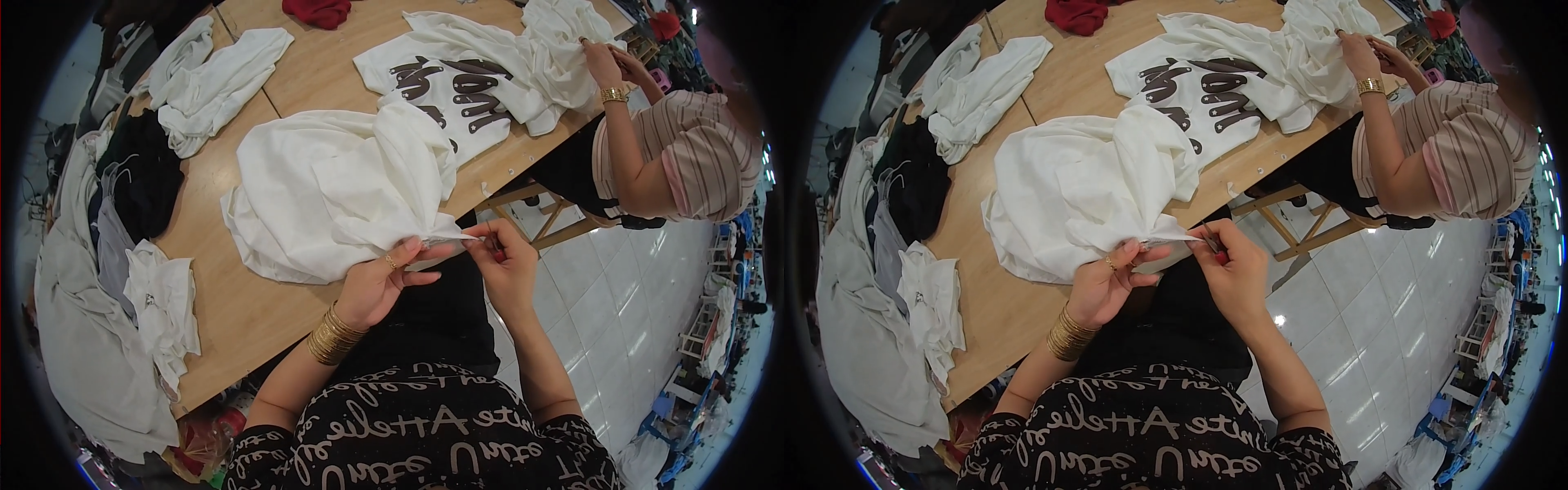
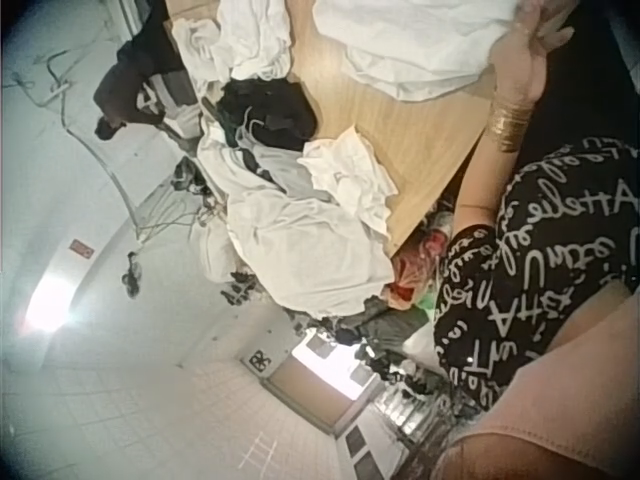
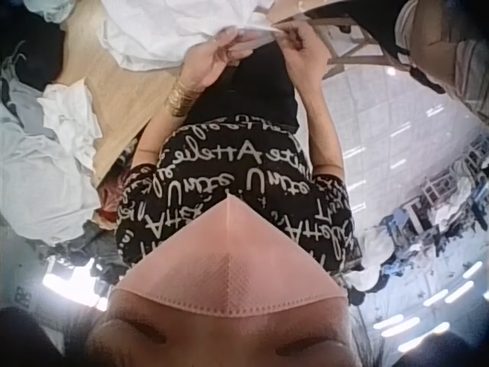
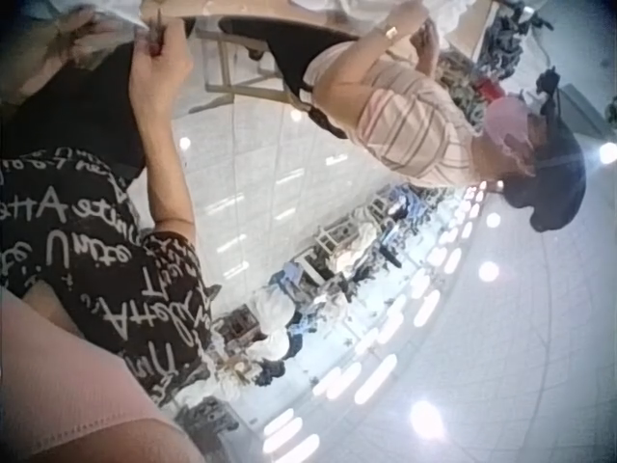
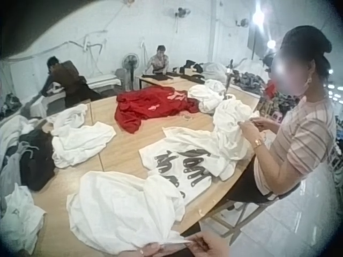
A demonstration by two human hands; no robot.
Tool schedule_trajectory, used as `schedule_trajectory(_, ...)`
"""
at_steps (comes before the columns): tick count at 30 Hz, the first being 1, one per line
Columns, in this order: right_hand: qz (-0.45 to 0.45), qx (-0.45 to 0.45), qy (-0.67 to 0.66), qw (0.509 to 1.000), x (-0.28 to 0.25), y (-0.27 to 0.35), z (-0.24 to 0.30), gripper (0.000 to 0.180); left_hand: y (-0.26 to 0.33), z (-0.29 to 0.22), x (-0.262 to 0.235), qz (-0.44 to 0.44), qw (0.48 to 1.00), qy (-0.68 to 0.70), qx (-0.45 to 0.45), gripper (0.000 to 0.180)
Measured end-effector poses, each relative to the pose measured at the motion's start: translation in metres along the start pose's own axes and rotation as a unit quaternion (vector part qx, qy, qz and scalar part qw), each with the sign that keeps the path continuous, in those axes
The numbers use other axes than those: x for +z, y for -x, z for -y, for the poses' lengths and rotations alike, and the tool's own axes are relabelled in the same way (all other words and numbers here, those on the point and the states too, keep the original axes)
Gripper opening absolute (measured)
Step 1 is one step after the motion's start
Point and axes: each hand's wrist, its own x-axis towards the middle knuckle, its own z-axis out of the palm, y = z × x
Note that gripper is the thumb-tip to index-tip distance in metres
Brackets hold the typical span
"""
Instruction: Trimming loose threads from white t-shirts using small snips in a garment factory.
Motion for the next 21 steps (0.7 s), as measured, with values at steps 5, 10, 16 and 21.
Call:
schedule_trajectory(5,0.008,0.01,-0.031,0.999,-0.002,-0.001,0.01,0.017,0.0,0.003,0.007,0.019,0.997,0.054,0.049,0.037)
schedule_trajectory(10,0.203,0.103,-0.18,0.957,-0.003,0.01,0.034,0.036,-0.002,0.009,0.005,0.023,0.994,0.047,0.095,0.04)
schedule_trajectory(16,0.268,0.209,-0.247,0.908,0.005,0.01,0.022,0.037,-0.001,0.011,0.003,-0.003,0.995,0.039,0.094,0.035)
schedule_trajectory(21,0.269,0.211,-0.257,0.904,0.008,0.009,0.023,0.035,-0.001,0.011,0.004,-0.014,0.995,-0.01,0.103,0.032)
